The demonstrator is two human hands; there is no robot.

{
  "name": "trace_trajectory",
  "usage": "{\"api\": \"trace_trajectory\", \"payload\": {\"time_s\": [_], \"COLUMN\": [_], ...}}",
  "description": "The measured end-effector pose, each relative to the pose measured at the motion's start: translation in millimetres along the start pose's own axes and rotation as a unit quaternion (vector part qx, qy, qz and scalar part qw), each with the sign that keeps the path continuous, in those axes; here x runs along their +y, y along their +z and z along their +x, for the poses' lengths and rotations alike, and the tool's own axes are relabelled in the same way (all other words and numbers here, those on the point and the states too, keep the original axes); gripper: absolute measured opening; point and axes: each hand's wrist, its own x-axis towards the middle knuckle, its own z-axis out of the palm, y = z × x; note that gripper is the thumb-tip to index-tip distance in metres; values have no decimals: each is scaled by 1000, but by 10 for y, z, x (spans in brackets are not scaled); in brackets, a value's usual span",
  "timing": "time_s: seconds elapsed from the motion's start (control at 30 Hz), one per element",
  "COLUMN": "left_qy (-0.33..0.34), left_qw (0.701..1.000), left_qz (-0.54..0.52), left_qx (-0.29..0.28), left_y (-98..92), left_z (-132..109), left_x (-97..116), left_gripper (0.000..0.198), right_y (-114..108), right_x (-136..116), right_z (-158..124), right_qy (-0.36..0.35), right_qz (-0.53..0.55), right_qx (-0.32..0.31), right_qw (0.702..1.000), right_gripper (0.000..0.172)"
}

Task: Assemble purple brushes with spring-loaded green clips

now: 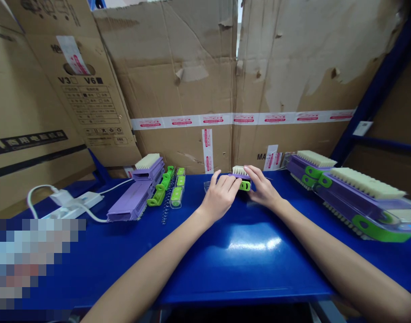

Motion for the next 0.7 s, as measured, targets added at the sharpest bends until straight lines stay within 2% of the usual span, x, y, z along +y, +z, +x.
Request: {"api": "trace_trajectory", "payload": {"time_s": [0.17,0.4,0.7], "left_qy": [27,58,35], "left_qw": [999,998,999], "left_qz": [4,12,-23], "left_qx": [25,28,1], "left_y": [3,-7,7], "left_z": [-22,-34,-28], "left_x": [-21,-27,-26], "left_gripper": [28,30,33], "right_y": [-19,-31,-46], "right_x": [-7,-58,-71], "right_z": [7,39,46], "right_qy": [7,-23,-26], "right_qz": [3,16,10], "right_qx": [-3,-5,4], "right_qw": [1000,1000,1000], "right_gripper": [82,82,80]}}
